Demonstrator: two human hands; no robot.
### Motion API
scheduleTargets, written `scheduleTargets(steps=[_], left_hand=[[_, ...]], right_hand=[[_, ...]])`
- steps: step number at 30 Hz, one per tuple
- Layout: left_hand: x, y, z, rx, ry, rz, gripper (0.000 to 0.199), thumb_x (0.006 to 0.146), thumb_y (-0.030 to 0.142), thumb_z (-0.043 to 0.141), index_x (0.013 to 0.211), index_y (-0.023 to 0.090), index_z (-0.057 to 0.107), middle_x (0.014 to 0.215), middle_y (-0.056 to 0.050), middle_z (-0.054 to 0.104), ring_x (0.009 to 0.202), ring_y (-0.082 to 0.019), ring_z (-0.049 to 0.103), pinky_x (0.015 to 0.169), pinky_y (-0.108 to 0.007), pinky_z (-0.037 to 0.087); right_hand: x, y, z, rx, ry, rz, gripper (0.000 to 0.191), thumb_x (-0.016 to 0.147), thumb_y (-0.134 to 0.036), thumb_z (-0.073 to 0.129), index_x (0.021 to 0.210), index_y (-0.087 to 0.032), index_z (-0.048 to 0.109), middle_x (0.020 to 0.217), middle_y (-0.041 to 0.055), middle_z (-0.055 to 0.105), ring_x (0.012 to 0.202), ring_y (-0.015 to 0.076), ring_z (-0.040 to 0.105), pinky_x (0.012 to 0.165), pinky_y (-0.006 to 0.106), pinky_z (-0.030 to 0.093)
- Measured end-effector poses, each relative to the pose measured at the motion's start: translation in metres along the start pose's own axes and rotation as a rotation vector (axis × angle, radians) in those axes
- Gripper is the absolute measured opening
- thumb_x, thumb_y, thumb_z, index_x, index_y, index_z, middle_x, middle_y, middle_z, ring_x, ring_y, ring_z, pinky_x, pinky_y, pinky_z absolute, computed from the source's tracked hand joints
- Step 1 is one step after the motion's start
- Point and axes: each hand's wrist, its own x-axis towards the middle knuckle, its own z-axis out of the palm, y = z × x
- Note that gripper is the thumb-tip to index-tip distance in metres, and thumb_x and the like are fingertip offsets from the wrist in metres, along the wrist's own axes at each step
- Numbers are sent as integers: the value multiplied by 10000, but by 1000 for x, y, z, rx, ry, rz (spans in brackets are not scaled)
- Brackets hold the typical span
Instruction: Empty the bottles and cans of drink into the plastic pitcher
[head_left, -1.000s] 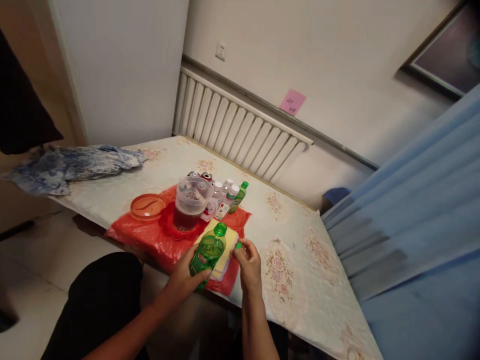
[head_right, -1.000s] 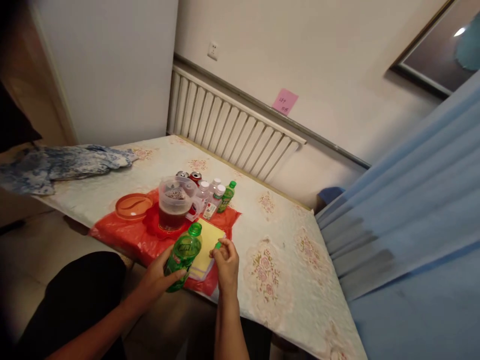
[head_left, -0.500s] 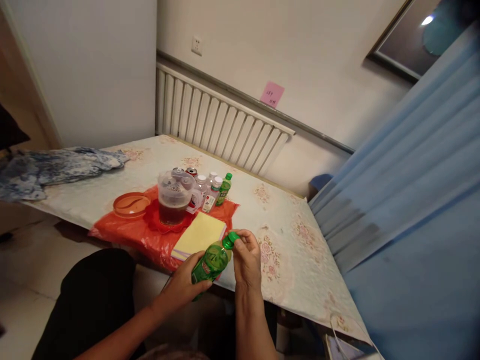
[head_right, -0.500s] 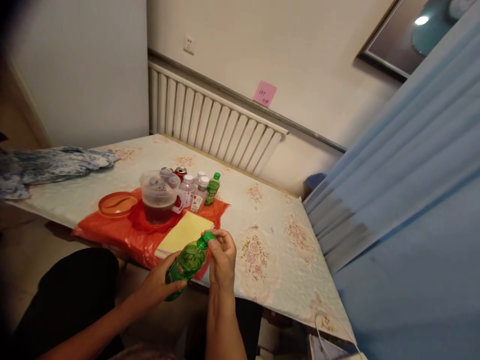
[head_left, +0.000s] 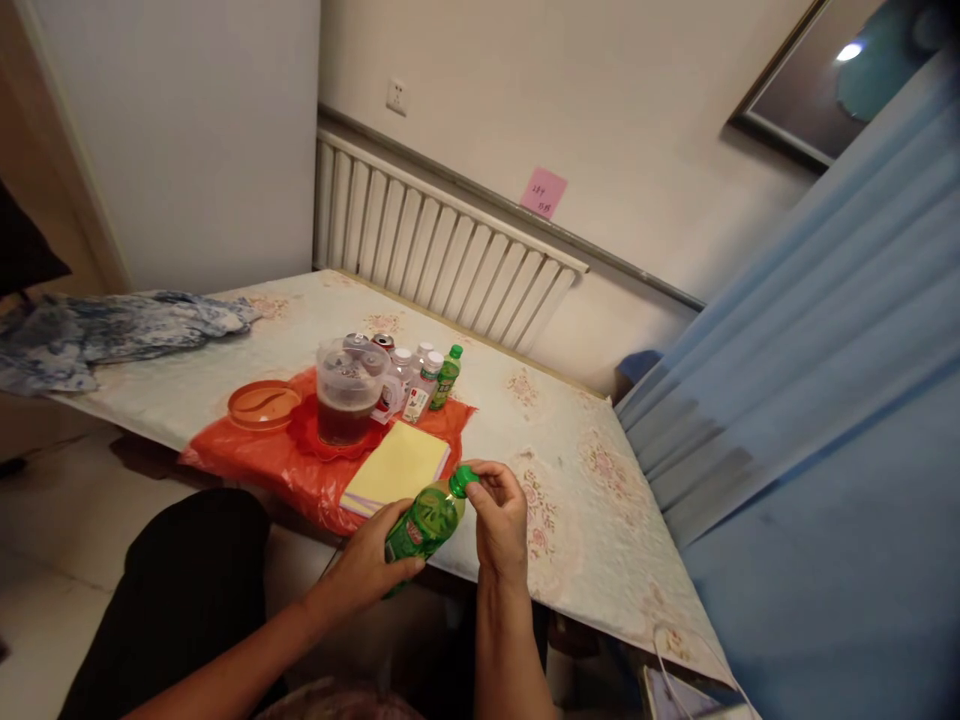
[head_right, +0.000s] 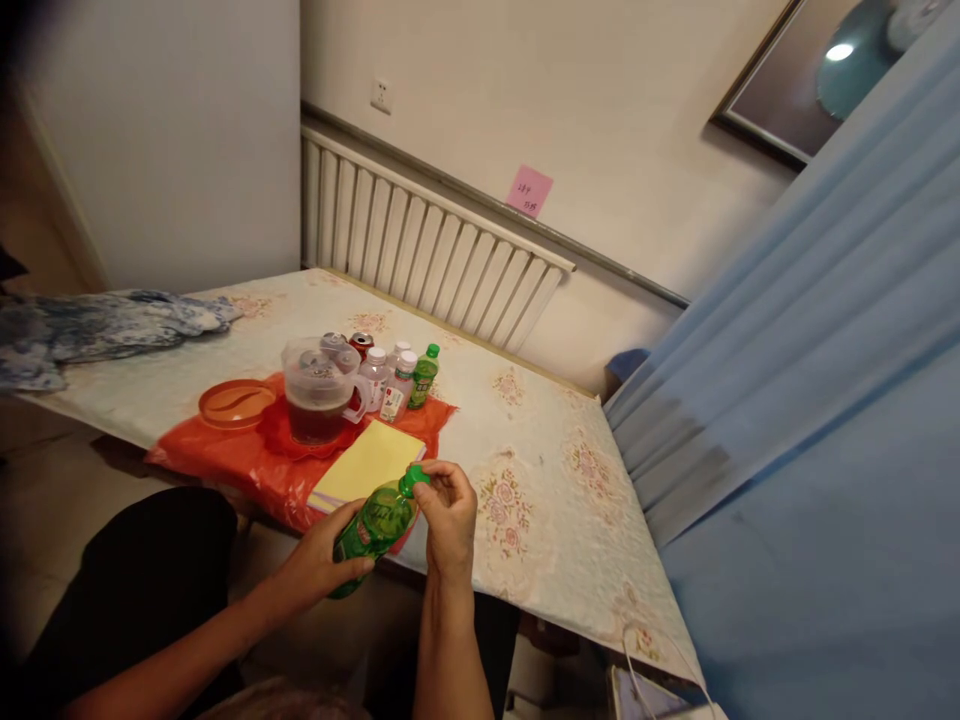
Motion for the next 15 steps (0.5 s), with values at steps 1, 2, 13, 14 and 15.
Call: scheduleTargets(steps=[1,2,13,14,15], left_hand=[[0,0,0,-1,2,3,672,692,368,745,1302,177,535,1303,-137,626,1210,-325,576,1062,-472,432],[0,1,1,0,6,6,668,688,363,745,1296,177,540,1298,-134,629,1206,-325,579,1060,-471,433],[-2,7,-3,57,21,19,642,686,379,753,1281,214,575,1284,-109,641,1196,-328,587,1049,-469,450],[-2,7,-3,57,19,19,644,683,382,755,1279,215,577,1277,-106,645,1190,-328,591,1044,-466,454],[-2,8,-3,55,17,16,645,681,384,755,1277,215,578,1272,-104,649,1187,-329,592,1042,-466,454]], right_hand=[[0,-1,-1,-11,-1,-1,183,683,-232,797,824,-191,688,880,38,724,856,188,662,798,313,508],[0,-1,-1,-24,-1,-3,182,683,-232,796,823,-191,687,880,38,724,855,188,662,796,315,510],[1,-9,-10,-162,-59,-13,167,698,-243,786,834,-195,703,908,50,729,877,204,666,800,333,531],[1,-9,-11,-156,-69,-9,163,706,-241,781,842,-196,704,925,53,733,895,208,669,812,337,529],[1,-9,-12,-152,-78,-7,160,714,-238,777,851,-197,705,945,58,736,913,212,670,828,343,526]])
